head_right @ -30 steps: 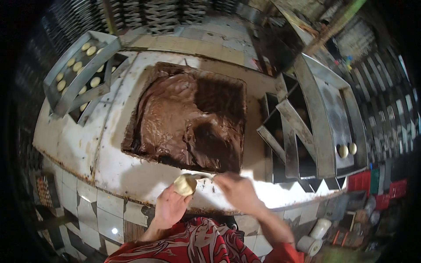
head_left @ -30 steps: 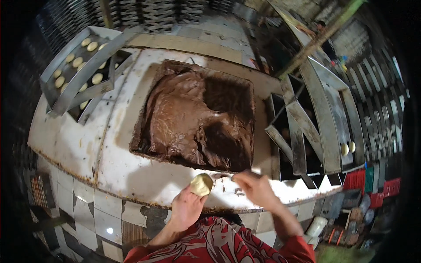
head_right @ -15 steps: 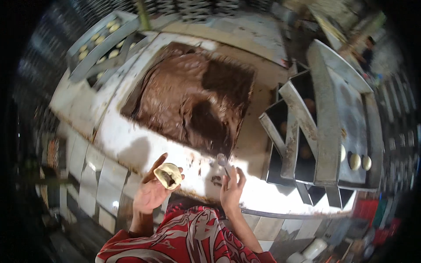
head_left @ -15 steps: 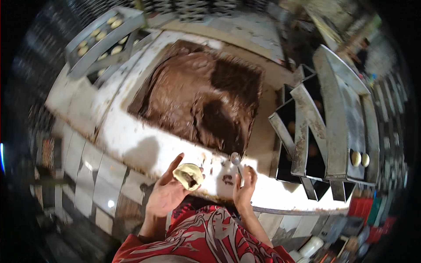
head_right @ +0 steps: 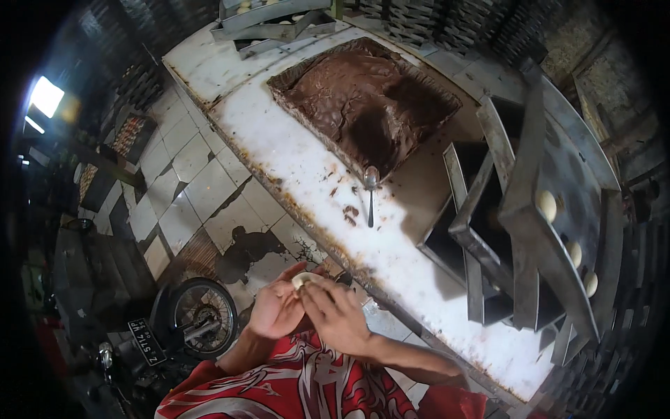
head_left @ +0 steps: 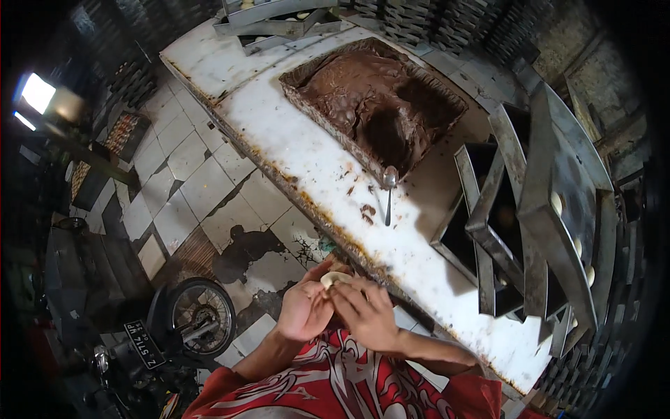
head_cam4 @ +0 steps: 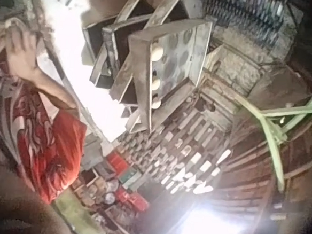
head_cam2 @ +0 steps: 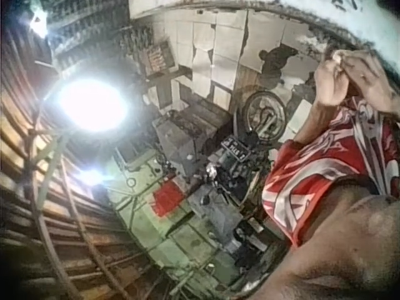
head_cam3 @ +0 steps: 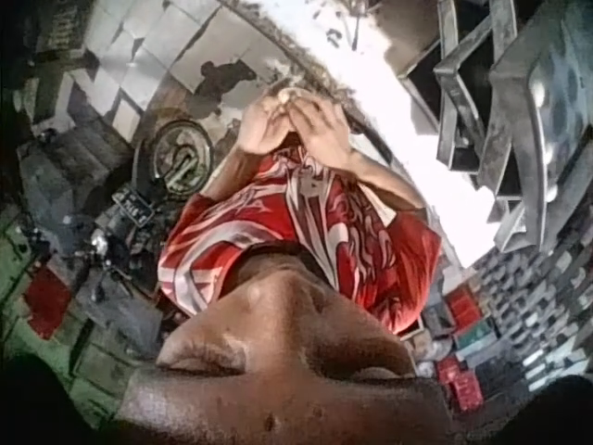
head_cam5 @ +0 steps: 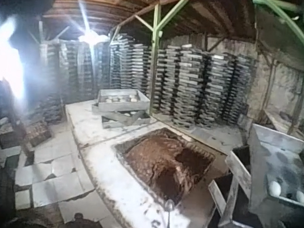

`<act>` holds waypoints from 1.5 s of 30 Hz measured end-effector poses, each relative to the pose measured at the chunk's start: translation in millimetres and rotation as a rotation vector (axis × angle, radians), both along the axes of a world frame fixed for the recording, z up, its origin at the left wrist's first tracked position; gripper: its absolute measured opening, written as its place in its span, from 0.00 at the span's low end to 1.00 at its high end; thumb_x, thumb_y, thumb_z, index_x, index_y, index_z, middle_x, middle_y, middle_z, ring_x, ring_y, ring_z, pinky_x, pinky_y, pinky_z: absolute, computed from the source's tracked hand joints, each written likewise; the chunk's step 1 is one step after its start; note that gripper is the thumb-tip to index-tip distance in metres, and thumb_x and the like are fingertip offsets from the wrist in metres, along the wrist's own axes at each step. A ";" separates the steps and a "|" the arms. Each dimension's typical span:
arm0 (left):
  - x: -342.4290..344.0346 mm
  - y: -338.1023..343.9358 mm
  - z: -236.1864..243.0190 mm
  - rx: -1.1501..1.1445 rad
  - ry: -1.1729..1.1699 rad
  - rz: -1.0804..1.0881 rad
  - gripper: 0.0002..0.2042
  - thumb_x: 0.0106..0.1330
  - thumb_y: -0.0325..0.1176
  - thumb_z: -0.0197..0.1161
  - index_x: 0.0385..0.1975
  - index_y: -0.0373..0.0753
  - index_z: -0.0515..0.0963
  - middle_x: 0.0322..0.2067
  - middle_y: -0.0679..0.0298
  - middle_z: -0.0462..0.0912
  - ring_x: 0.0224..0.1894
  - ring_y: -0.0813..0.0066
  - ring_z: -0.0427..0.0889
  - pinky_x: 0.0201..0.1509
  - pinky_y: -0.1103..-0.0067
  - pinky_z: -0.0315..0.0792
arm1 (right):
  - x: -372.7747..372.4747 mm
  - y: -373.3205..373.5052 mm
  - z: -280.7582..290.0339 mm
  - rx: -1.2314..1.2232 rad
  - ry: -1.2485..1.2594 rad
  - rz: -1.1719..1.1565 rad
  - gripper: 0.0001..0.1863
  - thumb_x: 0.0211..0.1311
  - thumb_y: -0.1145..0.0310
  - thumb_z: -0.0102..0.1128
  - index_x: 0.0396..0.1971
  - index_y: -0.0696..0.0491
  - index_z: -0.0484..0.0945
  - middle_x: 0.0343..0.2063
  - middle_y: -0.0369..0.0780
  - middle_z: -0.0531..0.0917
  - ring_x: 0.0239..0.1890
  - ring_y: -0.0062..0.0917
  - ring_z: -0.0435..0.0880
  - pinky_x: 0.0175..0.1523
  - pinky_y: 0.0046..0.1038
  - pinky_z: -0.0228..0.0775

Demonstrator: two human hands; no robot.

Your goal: Preparing chocolate-filled bread rolls by flattening dough, adding chocolate filling with a spoon, and arranging them on metal baking trays.

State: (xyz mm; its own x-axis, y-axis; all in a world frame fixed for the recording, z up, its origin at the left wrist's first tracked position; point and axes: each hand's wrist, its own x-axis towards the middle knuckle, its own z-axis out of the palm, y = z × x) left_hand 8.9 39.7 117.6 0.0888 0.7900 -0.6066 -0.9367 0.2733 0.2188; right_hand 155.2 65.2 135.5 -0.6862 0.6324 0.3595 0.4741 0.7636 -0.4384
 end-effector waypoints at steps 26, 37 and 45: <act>517.2 -55.3 -84.0 1.762 1.676 -0.907 0.27 0.60 0.45 0.58 0.59 0.44 0.65 0.64 0.48 0.55 0.67 0.42 0.45 0.68 0.54 0.40 | 504.8 -163.7 -109.2 -0.089 0.491 -1.655 0.14 0.65 0.67 0.47 0.41 0.62 0.75 0.37 0.47 0.77 0.40 0.34 0.76 0.44 0.30 0.69; 312.2 -45.2 -43.4 0.962 1.451 -0.720 0.26 0.58 0.26 0.60 0.56 0.31 0.60 0.53 0.49 0.68 0.55 0.59 0.69 0.60 0.71 0.60 | 527.0 -107.3 -110.5 0.028 0.021 -1.260 0.07 0.52 0.74 0.53 0.17 0.57 0.72 0.23 0.47 0.74 0.32 0.39 0.70 0.38 0.39 0.62; 239.7 29.9 -33.3 1.210 0.855 -1.287 0.25 0.61 0.27 0.60 0.58 0.33 0.61 0.48 0.55 0.76 0.48 0.70 0.77 0.53 0.75 0.69 | 454.4 -153.5 -96.1 -0.147 -0.494 -1.173 0.11 0.53 0.68 0.54 0.33 0.60 0.74 0.28 0.48 0.76 0.30 0.41 0.72 0.43 0.36 0.66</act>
